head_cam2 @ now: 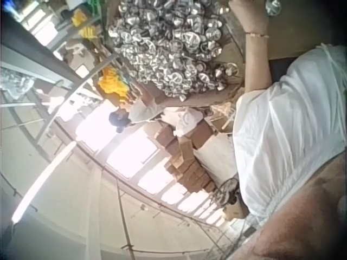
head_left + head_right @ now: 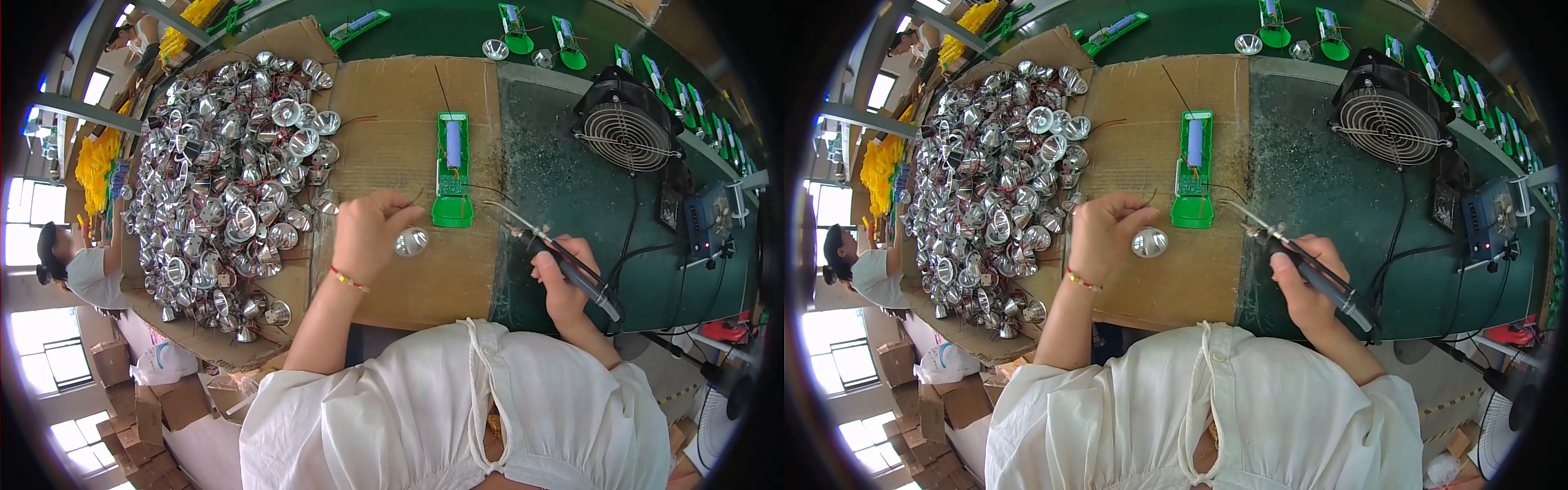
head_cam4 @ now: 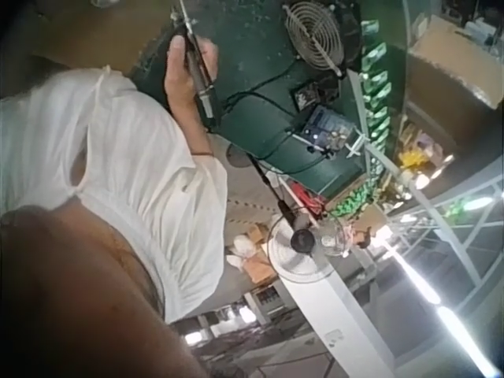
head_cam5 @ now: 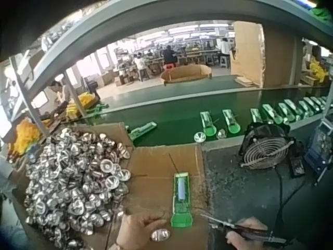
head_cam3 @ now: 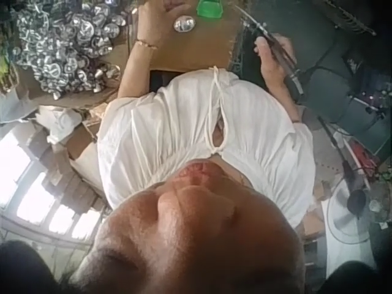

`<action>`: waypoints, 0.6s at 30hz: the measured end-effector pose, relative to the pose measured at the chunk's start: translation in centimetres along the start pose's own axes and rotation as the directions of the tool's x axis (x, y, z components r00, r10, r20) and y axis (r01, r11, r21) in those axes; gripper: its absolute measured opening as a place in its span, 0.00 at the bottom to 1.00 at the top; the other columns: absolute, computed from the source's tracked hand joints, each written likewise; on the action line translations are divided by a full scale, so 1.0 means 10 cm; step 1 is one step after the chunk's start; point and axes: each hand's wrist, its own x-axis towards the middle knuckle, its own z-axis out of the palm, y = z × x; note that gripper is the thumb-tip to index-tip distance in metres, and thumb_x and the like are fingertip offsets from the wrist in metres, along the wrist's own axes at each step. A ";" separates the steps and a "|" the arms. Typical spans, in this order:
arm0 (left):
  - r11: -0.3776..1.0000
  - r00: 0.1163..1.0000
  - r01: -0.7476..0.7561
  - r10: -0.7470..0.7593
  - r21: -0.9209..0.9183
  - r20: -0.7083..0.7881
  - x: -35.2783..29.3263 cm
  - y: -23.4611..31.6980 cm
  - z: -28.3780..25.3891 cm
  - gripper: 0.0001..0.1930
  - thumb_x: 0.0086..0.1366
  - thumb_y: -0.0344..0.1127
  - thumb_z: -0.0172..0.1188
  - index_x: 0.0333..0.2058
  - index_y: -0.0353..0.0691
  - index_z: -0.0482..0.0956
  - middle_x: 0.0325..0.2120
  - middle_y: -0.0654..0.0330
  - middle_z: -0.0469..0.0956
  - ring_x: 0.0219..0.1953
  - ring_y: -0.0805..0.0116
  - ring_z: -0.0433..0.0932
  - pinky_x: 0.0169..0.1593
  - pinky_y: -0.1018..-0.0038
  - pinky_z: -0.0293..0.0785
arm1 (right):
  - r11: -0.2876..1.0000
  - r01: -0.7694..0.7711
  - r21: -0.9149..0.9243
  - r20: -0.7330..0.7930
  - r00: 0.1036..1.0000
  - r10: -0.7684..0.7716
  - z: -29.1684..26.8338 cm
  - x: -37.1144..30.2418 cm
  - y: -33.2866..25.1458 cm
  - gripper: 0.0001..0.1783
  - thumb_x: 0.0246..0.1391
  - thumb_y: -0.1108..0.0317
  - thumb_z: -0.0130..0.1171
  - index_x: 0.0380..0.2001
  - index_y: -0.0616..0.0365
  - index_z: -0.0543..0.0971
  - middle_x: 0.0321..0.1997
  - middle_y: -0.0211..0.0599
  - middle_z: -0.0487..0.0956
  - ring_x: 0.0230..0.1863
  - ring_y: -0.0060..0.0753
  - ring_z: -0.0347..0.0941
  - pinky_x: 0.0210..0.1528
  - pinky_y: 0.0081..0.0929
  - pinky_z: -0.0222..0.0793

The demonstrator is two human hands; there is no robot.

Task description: Soldering wires onto small circuit boards for the assembly of electronic lighting components.

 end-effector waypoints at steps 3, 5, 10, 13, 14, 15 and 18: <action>0.992 0.990 -0.116 0.111 -0.044 -0.089 -0.05 0.03 0.25 0.07 0.52 0.33 0.64 0.25 0.36 0.77 0.19 0.54 0.78 0.20 0.62 0.79 0.25 0.74 0.72 | 0.991 0.100 -0.086 0.080 0.992 -0.093 0.09 0.07 0.02 0.10 0.46 0.72 0.62 0.29 0.64 0.73 0.23 0.32 0.75 0.19 0.16 0.67 0.23 0.16 0.63; 0.992 0.989 -0.117 0.112 -0.048 -0.100 -0.03 0.01 0.37 0.08 0.52 0.32 0.64 0.24 0.36 0.75 0.20 0.55 0.77 0.21 0.62 0.77 0.26 0.73 0.71 | 0.991 0.082 -0.105 0.057 0.995 -0.077 0.16 0.11 0.02 0.10 0.46 0.71 0.63 0.29 0.64 0.73 0.22 0.32 0.75 0.19 0.16 0.67 0.23 0.16 0.63; 0.986 0.992 -0.096 0.084 -0.135 -0.096 0.04 0.02 0.47 0.08 0.50 0.31 0.65 0.23 0.35 0.75 0.25 0.55 0.72 0.24 0.62 0.74 0.29 0.71 0.69 | 0.994 0.043 -0.104 -0.026 0.999 -0.046 0.23 0.18 0.08 0.10 0.46 0.71 0.63 0.28 0.63 0.73 0.19 0.31 0.75 0.19 0.15 0.67 0.22 0.15 0.63; 0.986 0.988 -0.111 0.097 -0.121 -0.117 0.08 0.01 0.49 0.08 0.50 0.31 0.65 0.23 0.34 0.75 0.24 0.56 0.72 0.23 0.62 0.74 0.29 0.72 0.69 | 0.994 0.045 -0.099 -0.030 0.998 -0.048 0.24 0.21 0.11 0.10 0.46 0.71 0.63 0.28 0.63 0.73 0.19 0.30 0.74 0.19 0.15 0.67 0.22 0.15 0.63; 0.987 0.989 -0.107 0.094 -0.121 -0.111 0.08 0.00 0.49 0.08 0.50 0.31 0.65 0.23 0.34 0.75 0.24 0.56 0.72 0.23 0.62 0.74 0.29 0.72 0.69 | 0.995 0.037 -0.089 -0.027 0.999 -0.040 0.24 0.21 0.11 0.10 0.46 0.71 0.63 0.28 0.63 0.73 0.19 0.30 0.74 0.19 0.15 0.67 0.22 0.15 0.63; 0.986 0.988 -0.115 0.100 -0.120 -0.120 0.09 -0.02 0.48 0.08 0.50 0.31 0.65 0.23 0.34 0.75 0.24 0.56 0.72 0.23 0.63 0.74 0.28 0.72 0.69 | 0.995 0.031 -0.089 -0.030 0.999 -0.034 0.24 0.21 0.11 0.10 0.46 0.71 0.63 0.28 0.63 0.73 0.19 0.30 0.74 0.19 0.15 0.67 0.22 0.15 0.63; 0.984 0.989 -0.106 0.089 -0.143 -0.119 0.07 0.02 0.48 0.08 0.51 0.31 0.65 0.23 0.34 0.75 0.24 0.56 0.72 0.22 0.65 0.73 0.28 0.73 0.69 | 0.998 0.000 -0.056 -0.034 0.999 -0.002 0.24 0.21 0.10 0.09 0.46 0.72 0.63 0.28 0.64 0.73 0.18 0.30 0.74 0.19 0.15 0.67 0.22 0.15 0.63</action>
